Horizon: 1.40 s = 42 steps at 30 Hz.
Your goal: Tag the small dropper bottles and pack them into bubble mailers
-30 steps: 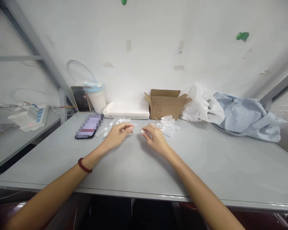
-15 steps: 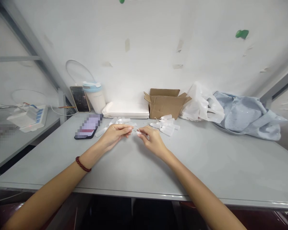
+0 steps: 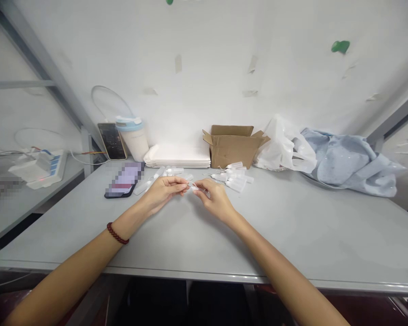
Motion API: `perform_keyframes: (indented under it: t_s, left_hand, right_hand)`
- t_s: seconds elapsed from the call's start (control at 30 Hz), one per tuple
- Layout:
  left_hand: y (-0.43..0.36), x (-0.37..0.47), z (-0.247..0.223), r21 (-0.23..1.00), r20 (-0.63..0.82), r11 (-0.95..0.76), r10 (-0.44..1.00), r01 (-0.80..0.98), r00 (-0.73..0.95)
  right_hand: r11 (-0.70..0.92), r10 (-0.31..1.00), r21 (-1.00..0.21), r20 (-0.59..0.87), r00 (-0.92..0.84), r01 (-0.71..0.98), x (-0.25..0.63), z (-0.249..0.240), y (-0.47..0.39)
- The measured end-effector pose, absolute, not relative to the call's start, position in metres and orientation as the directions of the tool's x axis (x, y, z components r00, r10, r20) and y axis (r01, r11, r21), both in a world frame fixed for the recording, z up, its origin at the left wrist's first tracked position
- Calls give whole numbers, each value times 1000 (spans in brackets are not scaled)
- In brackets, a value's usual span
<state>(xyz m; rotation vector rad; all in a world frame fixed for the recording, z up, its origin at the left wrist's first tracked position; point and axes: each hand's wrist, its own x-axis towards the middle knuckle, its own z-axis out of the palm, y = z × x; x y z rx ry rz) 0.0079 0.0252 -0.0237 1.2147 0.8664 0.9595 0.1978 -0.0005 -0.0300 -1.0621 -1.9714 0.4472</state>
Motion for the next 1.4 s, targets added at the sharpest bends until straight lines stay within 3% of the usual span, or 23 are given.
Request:
perform_keyframes:
  t_s: [0.93,1.4]
  left_hand:
    - [26,7,-25,985,-47,110,916,-136,397]
    - [18,15,-26,1000,13,-20,930,15,367]
  right_hand:
    - [590,805,-615,497,-324,523,199,-30,0]
    - [714,685,-427,589,-428,555,197,-41,0]
